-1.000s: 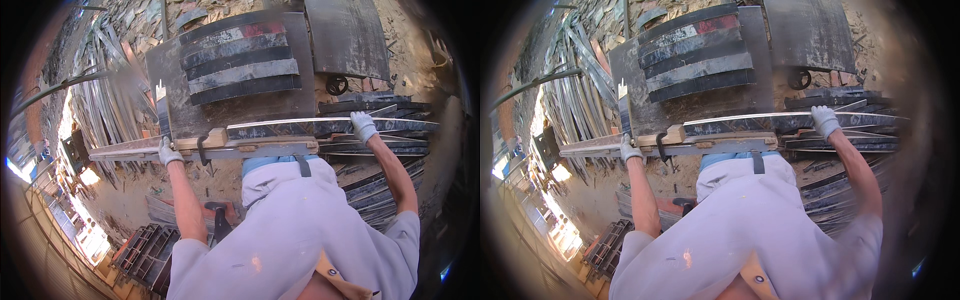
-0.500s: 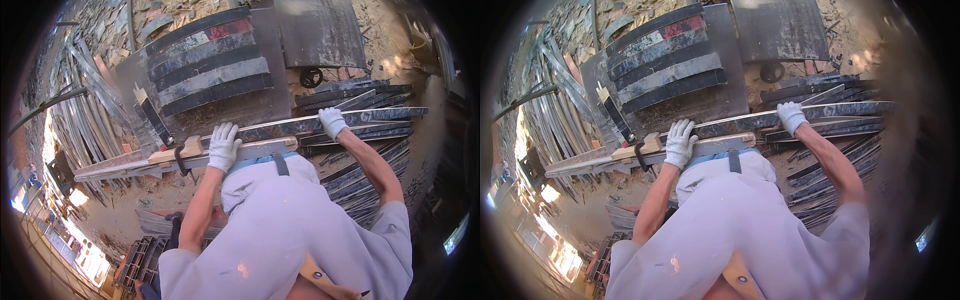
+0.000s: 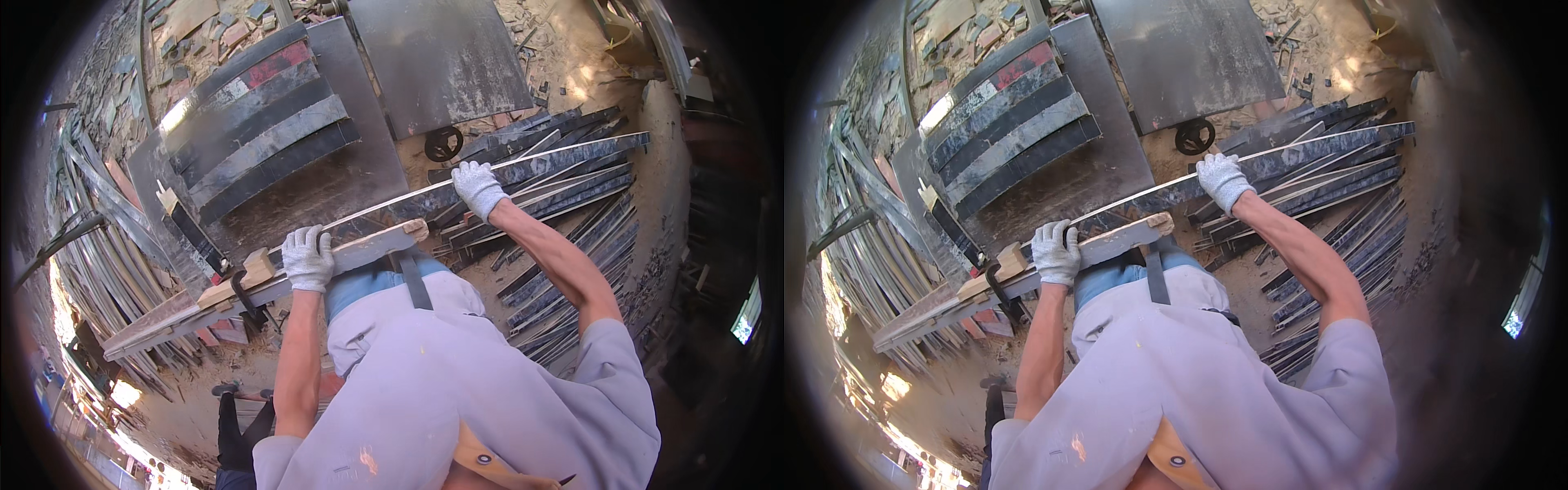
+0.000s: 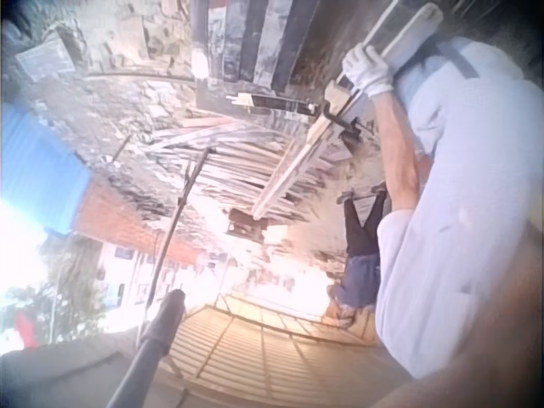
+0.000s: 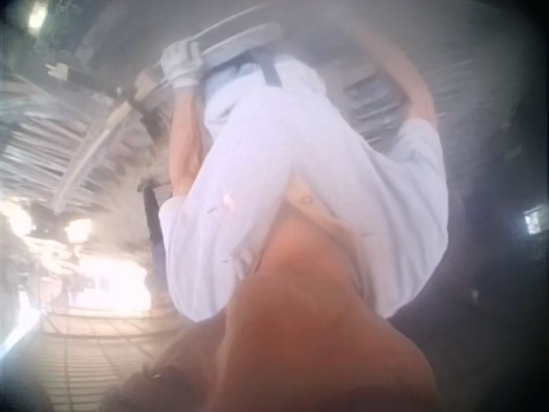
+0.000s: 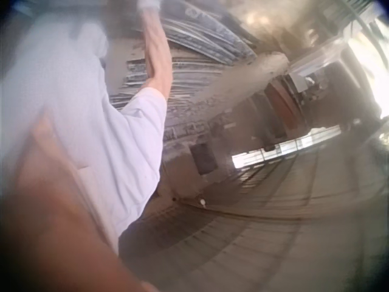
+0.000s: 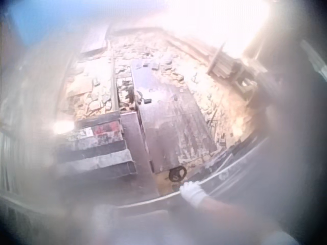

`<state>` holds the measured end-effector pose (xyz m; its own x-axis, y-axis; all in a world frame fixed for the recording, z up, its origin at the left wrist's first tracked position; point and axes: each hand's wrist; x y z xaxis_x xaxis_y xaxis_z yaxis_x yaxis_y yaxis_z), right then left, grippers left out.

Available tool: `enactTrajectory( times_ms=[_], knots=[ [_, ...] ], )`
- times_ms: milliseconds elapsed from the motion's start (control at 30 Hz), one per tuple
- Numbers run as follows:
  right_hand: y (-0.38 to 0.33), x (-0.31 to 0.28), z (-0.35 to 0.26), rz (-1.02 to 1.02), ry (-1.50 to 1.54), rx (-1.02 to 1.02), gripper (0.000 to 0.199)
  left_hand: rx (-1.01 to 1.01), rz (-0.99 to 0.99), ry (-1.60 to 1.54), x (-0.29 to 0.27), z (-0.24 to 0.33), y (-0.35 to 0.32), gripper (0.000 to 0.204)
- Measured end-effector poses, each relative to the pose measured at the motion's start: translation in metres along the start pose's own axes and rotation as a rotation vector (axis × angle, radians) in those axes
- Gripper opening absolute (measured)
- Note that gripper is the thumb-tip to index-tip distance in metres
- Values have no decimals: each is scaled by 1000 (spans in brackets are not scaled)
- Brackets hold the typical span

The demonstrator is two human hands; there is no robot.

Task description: The person sits on the floor and sorts thin wooden strips, picking them up and arranging them into a neat stack. They then move to a workbench and continue organizing the strips into piles.

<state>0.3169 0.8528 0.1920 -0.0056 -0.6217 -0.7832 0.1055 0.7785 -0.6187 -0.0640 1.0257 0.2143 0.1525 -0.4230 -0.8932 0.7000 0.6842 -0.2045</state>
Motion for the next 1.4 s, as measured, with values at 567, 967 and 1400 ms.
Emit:
enactTrajectory(
  times_ms=[567,967,1400],
  knots=[
    [-51,34,69,350,-116,-75,55,8,145,60,7,10,-6,15],
    [-43,51,71,423,-136,-90,78,-21,200,137,16,5,-12,22],
    [-98,71,83,596,-21,-261,81,-8,256,123,19,9,0,25]
  ],
)
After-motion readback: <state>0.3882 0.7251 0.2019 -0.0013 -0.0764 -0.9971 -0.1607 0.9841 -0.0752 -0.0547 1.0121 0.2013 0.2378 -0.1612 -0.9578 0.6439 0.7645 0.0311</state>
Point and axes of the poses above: each hand's wrist, its own y-axis towards the middle knuckle, its own x-axis out of the palm, z = x × y, and after that the axes turned 6 degrees about -z, right-handed
